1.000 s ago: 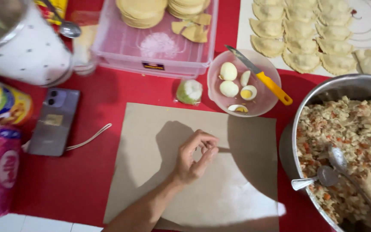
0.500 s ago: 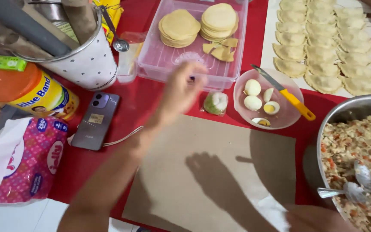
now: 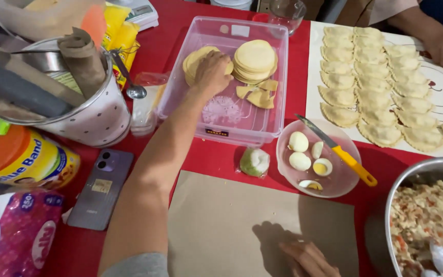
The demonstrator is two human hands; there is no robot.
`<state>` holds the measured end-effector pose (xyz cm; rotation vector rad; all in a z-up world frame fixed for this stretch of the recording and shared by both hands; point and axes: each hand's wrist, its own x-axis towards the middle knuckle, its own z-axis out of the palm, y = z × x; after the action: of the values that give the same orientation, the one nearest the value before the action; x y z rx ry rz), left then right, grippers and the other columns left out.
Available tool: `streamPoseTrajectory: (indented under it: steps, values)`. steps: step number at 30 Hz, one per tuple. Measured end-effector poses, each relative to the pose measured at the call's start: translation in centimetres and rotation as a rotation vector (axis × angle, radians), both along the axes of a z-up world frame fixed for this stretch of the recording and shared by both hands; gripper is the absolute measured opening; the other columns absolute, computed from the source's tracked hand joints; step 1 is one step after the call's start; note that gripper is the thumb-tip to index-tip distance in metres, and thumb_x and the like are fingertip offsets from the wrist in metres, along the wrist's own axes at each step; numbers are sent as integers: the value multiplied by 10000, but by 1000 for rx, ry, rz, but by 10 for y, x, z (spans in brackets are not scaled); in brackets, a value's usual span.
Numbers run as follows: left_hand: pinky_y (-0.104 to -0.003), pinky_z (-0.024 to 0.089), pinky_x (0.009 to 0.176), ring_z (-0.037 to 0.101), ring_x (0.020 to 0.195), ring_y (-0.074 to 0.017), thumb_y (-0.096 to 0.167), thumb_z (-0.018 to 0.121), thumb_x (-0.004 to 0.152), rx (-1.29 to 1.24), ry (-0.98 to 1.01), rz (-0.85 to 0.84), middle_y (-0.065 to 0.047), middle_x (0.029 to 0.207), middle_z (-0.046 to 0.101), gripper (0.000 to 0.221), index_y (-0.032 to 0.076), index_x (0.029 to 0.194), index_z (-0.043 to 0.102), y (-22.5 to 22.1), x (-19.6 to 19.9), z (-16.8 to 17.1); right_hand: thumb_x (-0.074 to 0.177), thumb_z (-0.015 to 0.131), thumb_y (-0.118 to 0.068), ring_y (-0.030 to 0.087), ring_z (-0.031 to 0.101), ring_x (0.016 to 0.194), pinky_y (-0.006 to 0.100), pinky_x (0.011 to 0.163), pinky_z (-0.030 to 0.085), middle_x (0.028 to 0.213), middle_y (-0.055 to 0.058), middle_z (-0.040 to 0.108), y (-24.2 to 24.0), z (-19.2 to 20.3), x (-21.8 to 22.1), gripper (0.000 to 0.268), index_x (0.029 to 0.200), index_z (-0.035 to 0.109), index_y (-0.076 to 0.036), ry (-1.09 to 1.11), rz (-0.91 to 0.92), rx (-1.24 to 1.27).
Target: Filling pastry wrappers with a mixture and boiled egg, then folding and sealing them by hand.
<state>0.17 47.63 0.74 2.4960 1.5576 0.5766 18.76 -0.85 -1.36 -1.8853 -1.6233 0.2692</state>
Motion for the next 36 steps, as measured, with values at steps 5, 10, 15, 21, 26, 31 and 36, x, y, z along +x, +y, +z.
streamPoseTrajectory:
  steps: [5, 10, 15, 21, 26, 31, 36]
  values:
    - [-595, 460, 1028, 604, 1170, -397, 114, 727, 882, 108, 182, -25, -231, 1321, 621, 383, 14, 1244, 651, 19, 7, -24, 901, 609, -247, 135, 636, 942, 280, 823, 504, 923, -23, 666, 33, -77, 64, 80, 903, 688, -239, 259, 44, -700]
    - [-545, 569, 740, 681, 777, -353, -84, 637, 900, 166, 162, -20, -176, 885, 709, 107, -11, 933, 708, 25, 7, -15, 961, 661, -383, 165, 547, 635, 309, 718, 411, 618, 59, 625, 30, -144, 97, 470, 615, 585, -74, 500, 8, -1104]
    - [-615, 551, 921, 664, 1037, -425, 297, 726, 962, 178, 311, -76, -264, 1266, 640, 415, 5, 1252, 669, 19, 7, -15, 967, 670, -411, 132, 535, 595, 287, 671, 422, 595, 26, 609, 34, -128, 88, 498, 586, 581, -103, 400, 78, -1027]
    - [-480, 616, 667, 655, 671, -326, -115, 585, 893, 350, 285, -112, -156, 734, 643, 132, -32, 898, 687, 42, 12, -44, 761, 658, -13, -3, 798, 1010, 173, 841, 597, 1080, -161, 824, -6, -50, 41, 555, 1097, 844, -414, 90, 58, -331]
    - [-438, 592, 578, 610, 541, -264, -157, 460, 936, 169, 324, -119, -109, 635, 616, 304, 21, 783, 651, 37, 9, -16, 798, 564, -159, -14, 757, 879, 233, 676, 552, 987, -202, 805, -5, -42, 32, 450, 1069, 808, -422, 14, 14, -244]
    - [-399, 665, 630, 753, 760, -319, -39, 581, 993, 191, 185, 130, -192, 886, 745, 260, -23, 1244, 642, 73, -12, -9, 812, 586, -202, -61, 799, 947, 248, 713, 600, 1169, -276, 773, -1, -29, 42, 523, 1191, 754, -520, 10, 49, -455]
    - [-350, 534, 579, 764, 696, -189, 79, 570, 977, 423, -689, 100, -89, 764, 759, 145, 51, 859, 648, 69, -53, 41, 907, 508, -515, -39, 845, 888, 141, 865, 598, 1075, -207, 857, -1, -45, 76, 435, 1257, 767, -513, 242, 176, -640]
